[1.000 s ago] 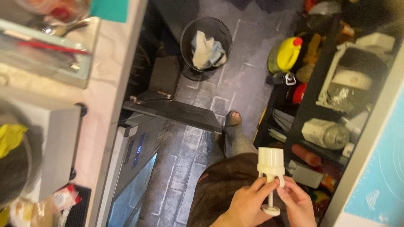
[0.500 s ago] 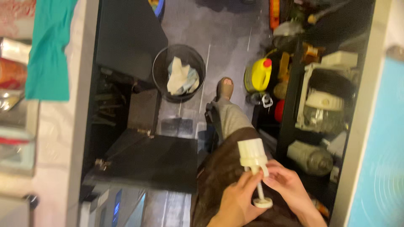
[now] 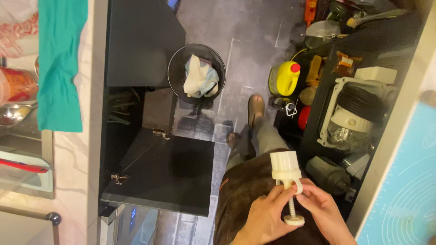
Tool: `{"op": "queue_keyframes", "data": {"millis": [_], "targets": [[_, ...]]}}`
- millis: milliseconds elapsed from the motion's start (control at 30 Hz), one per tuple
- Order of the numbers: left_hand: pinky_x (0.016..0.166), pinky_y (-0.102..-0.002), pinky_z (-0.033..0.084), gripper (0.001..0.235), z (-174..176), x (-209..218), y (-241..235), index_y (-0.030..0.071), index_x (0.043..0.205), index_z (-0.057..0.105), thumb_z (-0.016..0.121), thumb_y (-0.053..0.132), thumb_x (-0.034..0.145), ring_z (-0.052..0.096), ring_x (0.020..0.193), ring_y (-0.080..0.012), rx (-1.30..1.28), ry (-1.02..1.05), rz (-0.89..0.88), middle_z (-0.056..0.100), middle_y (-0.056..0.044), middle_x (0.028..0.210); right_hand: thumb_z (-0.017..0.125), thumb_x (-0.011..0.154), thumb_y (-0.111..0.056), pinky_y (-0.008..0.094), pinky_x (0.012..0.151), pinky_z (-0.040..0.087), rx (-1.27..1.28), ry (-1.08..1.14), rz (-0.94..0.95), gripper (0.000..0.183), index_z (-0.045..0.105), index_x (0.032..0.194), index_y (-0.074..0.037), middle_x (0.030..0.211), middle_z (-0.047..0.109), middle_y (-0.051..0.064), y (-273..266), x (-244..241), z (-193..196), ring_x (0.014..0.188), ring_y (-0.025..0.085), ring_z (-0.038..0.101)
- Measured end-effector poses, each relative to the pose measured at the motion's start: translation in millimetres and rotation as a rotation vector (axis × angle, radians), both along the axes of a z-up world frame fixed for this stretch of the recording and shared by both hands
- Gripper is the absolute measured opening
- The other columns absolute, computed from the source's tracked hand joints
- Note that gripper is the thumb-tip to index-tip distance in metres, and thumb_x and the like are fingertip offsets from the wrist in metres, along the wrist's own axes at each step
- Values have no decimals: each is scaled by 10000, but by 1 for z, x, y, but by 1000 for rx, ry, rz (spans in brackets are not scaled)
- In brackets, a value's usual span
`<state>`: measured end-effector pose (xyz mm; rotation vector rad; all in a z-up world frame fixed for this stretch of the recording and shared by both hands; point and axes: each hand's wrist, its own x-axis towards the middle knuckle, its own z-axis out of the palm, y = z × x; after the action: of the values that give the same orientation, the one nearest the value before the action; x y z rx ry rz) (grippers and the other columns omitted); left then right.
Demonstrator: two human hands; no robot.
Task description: The person prepares mooncakes by flattening dough by hand, inserting a yellow filling, and then using a handheld mold press to shape the cakes and place them onto a lined baking tray.
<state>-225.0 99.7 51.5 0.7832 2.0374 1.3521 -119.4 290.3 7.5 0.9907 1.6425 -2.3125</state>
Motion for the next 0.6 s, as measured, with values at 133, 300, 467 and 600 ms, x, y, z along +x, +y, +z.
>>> {"op": "queue_keyframes", "data": {"millis": [133, 300, 467, 600], "targets": [[775, -414, 566, 788, 0, 7, 13, 159, 1486, 540, 862, 342, 791, 705, 933, -328, -56, 20, -48, 625, -94, 1306, 649, 900, -24, 377, 1053, 440, -55, -68, -106, 296, 709, 1185, 27, 1311, 633, 82, 14, 19, -14, 1215, 208, 597], [780, -409, 567, 755, 13, -18, 45, 180, 1498, 540, 832, 315, 815, 690, 890, -317, -38, 164, -63, 619, -90, 1307, 647, 977, -136, 443, 1072, 442, -184, -14, -280, 220, 697, 1131, 13, 1279, 663, 116, 47, 20, -32, 1182, 246, 617], [762, -421, 550, 707, 42, -24, 60, 197, 1524, 529, 809, 297, 883, 678, 850, -317, -67, 180, -137, 614, -81, 1265, 632, 1041, -159, 464, 1073, 422, -202, 92, -345, 204, 683, 1158, 0, 1255, 666, 139, 62, 26, -14, 1176, 271, 603], [783, -427, 547, 715, 25, -45, 77, 217, 1485, 524, 791, 248, 823, 689, 876, -317, 79, 291, -102, 599, -91, 1257, 613, 954, -195, 482, 1027, 457, -136, 133, -314, 287, 682, 1165, -13, 1247, 690, 132, 89, 14, -37, 1163, 283, 634]]}}
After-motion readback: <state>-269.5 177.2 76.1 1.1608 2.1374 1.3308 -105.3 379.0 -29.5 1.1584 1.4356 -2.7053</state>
